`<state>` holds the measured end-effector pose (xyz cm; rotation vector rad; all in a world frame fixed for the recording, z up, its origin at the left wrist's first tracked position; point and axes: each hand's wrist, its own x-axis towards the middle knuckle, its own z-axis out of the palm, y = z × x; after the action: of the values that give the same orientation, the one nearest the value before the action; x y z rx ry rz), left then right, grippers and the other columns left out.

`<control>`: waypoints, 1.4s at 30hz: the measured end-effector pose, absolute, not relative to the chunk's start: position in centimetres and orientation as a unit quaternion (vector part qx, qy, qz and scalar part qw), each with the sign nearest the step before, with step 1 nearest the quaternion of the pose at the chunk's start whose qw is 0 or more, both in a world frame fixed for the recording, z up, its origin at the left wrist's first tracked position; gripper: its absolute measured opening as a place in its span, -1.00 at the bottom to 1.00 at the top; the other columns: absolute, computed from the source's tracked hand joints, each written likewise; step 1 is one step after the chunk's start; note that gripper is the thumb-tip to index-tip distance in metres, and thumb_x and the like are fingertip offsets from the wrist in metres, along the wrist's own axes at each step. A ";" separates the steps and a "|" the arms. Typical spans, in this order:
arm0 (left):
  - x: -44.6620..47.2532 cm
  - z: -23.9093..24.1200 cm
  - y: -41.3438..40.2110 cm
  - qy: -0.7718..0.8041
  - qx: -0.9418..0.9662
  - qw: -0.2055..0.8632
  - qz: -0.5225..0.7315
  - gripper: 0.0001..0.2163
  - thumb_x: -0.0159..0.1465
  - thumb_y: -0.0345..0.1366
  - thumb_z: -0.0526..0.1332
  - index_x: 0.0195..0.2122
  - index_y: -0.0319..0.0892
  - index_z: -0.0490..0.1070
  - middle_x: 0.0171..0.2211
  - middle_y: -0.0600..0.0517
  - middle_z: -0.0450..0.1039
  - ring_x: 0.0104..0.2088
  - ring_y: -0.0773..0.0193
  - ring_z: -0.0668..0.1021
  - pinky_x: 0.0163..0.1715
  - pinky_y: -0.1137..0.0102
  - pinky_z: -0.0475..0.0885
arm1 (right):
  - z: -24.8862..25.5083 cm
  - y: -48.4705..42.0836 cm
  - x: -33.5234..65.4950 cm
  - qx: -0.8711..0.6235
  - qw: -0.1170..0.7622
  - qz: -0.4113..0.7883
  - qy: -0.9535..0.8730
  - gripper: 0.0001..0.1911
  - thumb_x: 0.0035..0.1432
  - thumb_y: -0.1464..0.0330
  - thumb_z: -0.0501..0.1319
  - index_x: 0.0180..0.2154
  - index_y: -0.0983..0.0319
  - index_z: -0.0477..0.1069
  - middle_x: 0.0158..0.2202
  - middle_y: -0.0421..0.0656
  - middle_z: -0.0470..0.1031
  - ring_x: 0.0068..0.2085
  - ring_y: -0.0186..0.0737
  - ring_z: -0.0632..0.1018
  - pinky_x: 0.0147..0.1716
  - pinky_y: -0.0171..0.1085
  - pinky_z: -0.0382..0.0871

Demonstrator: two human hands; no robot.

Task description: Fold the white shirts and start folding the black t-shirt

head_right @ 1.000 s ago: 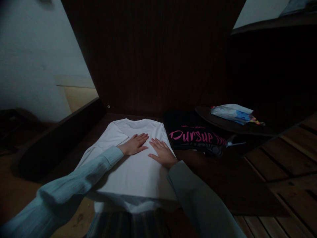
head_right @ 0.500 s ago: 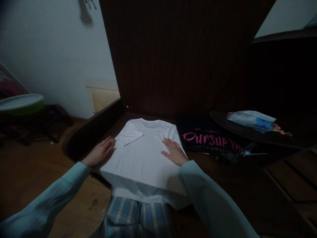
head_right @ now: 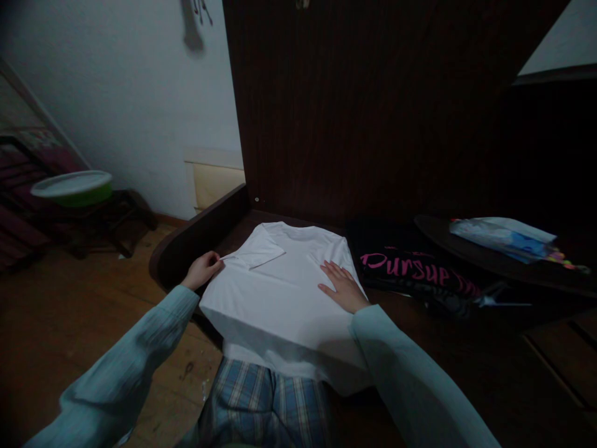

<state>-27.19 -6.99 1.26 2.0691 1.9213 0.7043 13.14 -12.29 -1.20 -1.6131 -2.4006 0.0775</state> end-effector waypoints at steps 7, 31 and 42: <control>-27.4 1.1 -6.9 0.681 0.677 0.125 0.248 -0.85 0.14 -0.17 0.01 -0.37 -0.11 0.24 -0.47 0.05 0.41 -0.45 0.26 0.46 -0.51 0.45 0.21 | -1.0 -12.3 13.1 -0.554 0.127 0.029 -0.822 -0.44 0.18 0.09 -0.11 0.17 0.16 0.06 0.22 -0.07 0.07 0.23 -0.14 0.08 0.15 -0.01 0.00; -27.4 1.0 -6.4 0.649 0.649 0.182 0.353 -0.76 0.07 -0.11 0.06 -0.43 -0.16 0.36 -0.47 0.03 0.46 -0.41 0.26 0.48 -0.40 0.44 0.32 | -0.8 -12.5 12.8 -0.563 0.129 0.027 -0.816 -0.45 0.20 0.12 -0.11 0.16 0.20 0.08 0.22 -0.06 0.07 0.23 -0.14 0.07 0.15 -0.02 -0.01; -27.6 0.6 -6.3 0.632 0.667 0.186 0.349 -0.71 0.04 -0.06 0.08 -0.43 -0.18 0.39 -0.49 0.02 0.44 -0.44 0.26 0.46 -0.42 0.43 0.30 | -0.5 -12.7 12.6 -0.562 0.134 0.032 -0.815 -0.46 0.19 0.14 -0.08 0.14 0.23 0.11 0.21 -0.05 0.07 0.23 -0.18 0.07 0.16 -0.07 -0.01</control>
<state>-27.65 -6.28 0.63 1.8785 1.7795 0.9825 12.64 -12.73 -0.47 -1.6295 -2.3630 0.0936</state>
